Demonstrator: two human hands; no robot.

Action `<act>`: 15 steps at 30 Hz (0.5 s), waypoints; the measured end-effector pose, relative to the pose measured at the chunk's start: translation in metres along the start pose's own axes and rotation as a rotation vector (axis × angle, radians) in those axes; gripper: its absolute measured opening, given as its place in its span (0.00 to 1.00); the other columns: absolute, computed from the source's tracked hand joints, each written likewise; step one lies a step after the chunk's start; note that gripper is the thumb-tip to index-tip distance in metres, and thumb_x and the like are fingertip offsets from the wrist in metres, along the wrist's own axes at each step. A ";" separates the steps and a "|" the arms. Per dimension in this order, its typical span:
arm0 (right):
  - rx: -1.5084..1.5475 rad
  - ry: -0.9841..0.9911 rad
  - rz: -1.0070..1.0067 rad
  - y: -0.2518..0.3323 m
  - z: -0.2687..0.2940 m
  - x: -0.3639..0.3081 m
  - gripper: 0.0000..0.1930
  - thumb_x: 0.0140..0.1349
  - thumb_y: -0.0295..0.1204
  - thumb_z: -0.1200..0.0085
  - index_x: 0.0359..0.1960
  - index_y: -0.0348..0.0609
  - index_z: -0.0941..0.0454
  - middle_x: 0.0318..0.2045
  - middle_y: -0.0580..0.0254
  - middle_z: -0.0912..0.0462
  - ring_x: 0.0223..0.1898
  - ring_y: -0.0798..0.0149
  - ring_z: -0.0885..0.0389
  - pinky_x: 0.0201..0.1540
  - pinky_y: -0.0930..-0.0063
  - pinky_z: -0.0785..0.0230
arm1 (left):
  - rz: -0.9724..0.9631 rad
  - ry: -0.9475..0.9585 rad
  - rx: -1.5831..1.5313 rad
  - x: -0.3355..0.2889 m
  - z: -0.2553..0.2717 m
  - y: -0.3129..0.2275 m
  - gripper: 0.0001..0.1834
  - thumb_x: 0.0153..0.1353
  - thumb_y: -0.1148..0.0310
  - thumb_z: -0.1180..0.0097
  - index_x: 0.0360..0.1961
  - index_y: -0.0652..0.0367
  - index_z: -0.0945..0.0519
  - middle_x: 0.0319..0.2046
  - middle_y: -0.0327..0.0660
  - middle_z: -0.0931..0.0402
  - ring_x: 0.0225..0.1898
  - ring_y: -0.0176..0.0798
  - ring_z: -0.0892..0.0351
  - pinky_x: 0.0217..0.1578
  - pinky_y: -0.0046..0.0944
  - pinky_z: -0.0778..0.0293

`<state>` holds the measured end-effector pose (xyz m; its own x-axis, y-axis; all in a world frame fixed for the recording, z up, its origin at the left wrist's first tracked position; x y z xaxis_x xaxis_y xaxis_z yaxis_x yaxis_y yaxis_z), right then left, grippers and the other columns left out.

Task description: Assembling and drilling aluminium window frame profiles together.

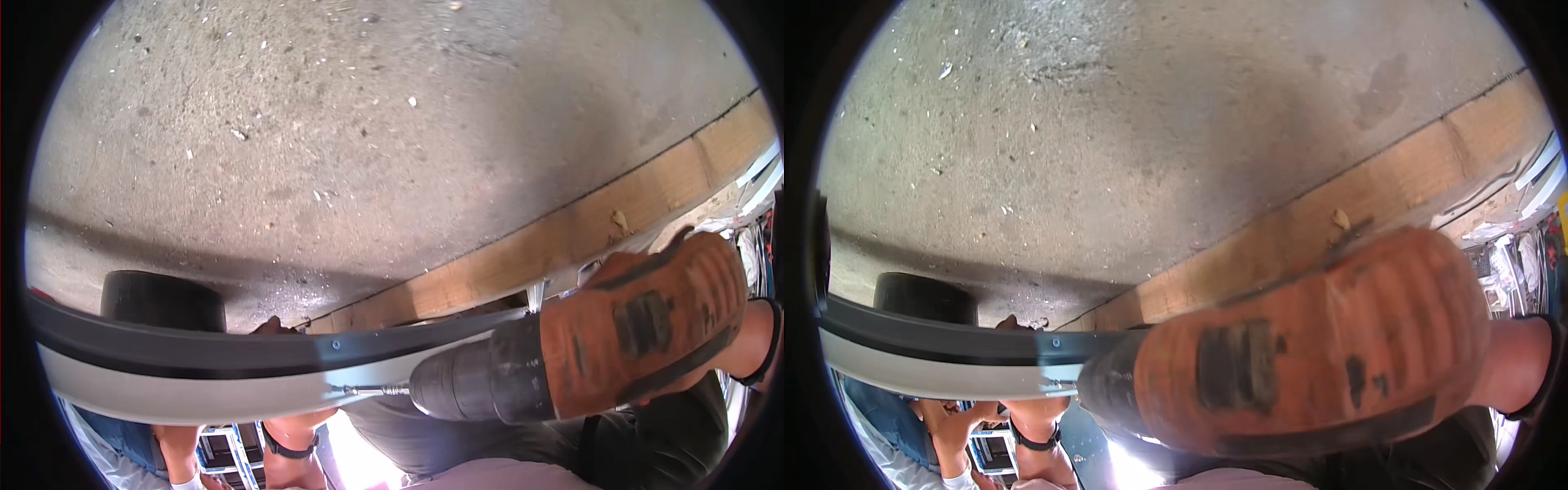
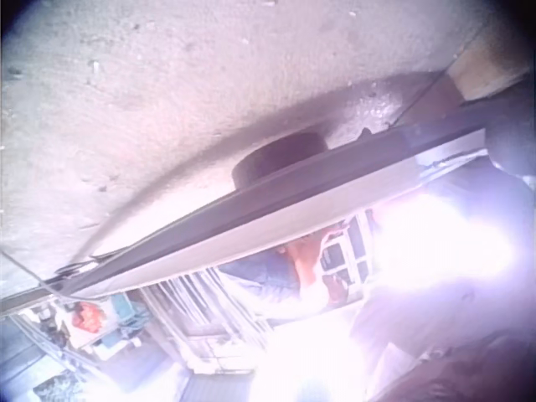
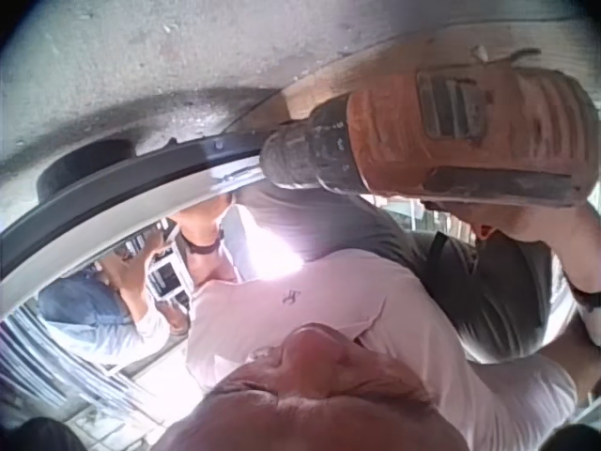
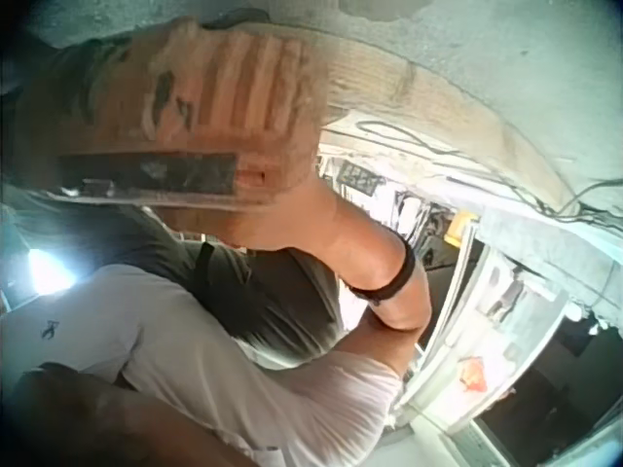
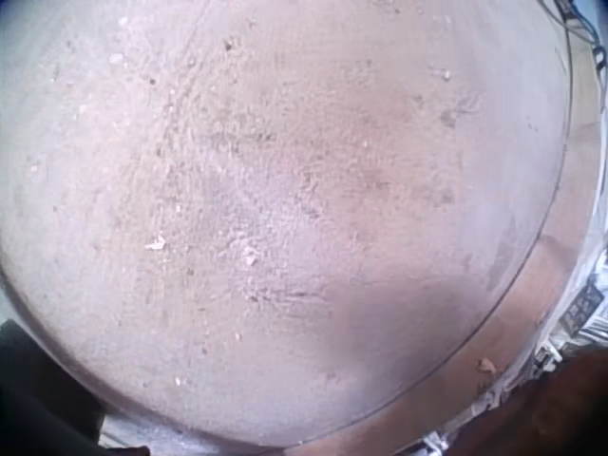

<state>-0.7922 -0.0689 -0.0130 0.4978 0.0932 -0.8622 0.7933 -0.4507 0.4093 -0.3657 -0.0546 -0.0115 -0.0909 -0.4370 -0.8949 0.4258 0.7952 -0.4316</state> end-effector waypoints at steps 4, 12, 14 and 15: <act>0.048 0.034 -0.017 -0.001 -0.006 0.001 0.29 0.51 0.36 0.34 0.56 0.46 0.27 0.52 0.61 0.23 0.52 0.59 0.24 0.55 0.64 0.33 | -0.085 0.046 0.398 -0.009 0.013 -0.004 0.22 0.68 0.58 0.52 0.57 0.60 0.30 0.46 0.42 0.23 0.44 0.38 0.23 0.50 0.46 0.28; 0.092 0.039 -0.032 0.000 -0.006 0.009 0.29 0.50 0.35 0.34 0.56 0.45 0.26 0.51 0.60 0.23 0.51 0.60 0.24 0.54 0.64 0.32 | -0.298 0.120 0.669 0.006 0.007 -0.014 0.25 0.62 0.64 0.41 0.57 0.65 0.31 0.45 0.43 0.29 0.43 0.37 0.28 0.49 0.40 0.30; 0.101 0.034 -0.032 -0.006 -0.003 0.009 0.29 0.50 0.34 0.34 0.56 0.45 0.26 0.51 0.60 0.22 0.51 0.60 0.24 0.54 0.64 0.31 | -0.271 0.103 0.734 0.003 0.005 -0.011 0.28 0.58 0.63 0.37 0.56 0.65 0.30 0.45 0.43 0.30 0.43 0.38 0.28 0.48 0.40 0.30; 0.110 0.032 -0.033 -0.009 -0.004 0.009 0.29 0.50 0.34 0.34 0.56 0.45 0.26 0.51 0.60 0.22 0.51 0.60 0.24 0.53 0.65 0.31 | -0.242 0.095 0.800 0.003 0.006 -0.008 0.31 0.54 0.62 0.34 0.55 0.66 0.29 0.45 0.44 0.30 0.43 0.38 0.28 0.47 0.40 0.30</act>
<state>-0.7930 -0.0604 -0.0234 0.4847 0.1370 -0.8639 0.7670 -0.5414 0.3444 -0.3644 -0.0647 -0.0099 -0.3217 -0.4911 -0.8095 0.8915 0.1309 -0.4337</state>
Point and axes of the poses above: each hand's wrist, its own x-axis towards the middle knuckle, its own z-axis out of the back of the hand, y = z × x, the point moved 3 cm from there along x, towards the middle knuckle
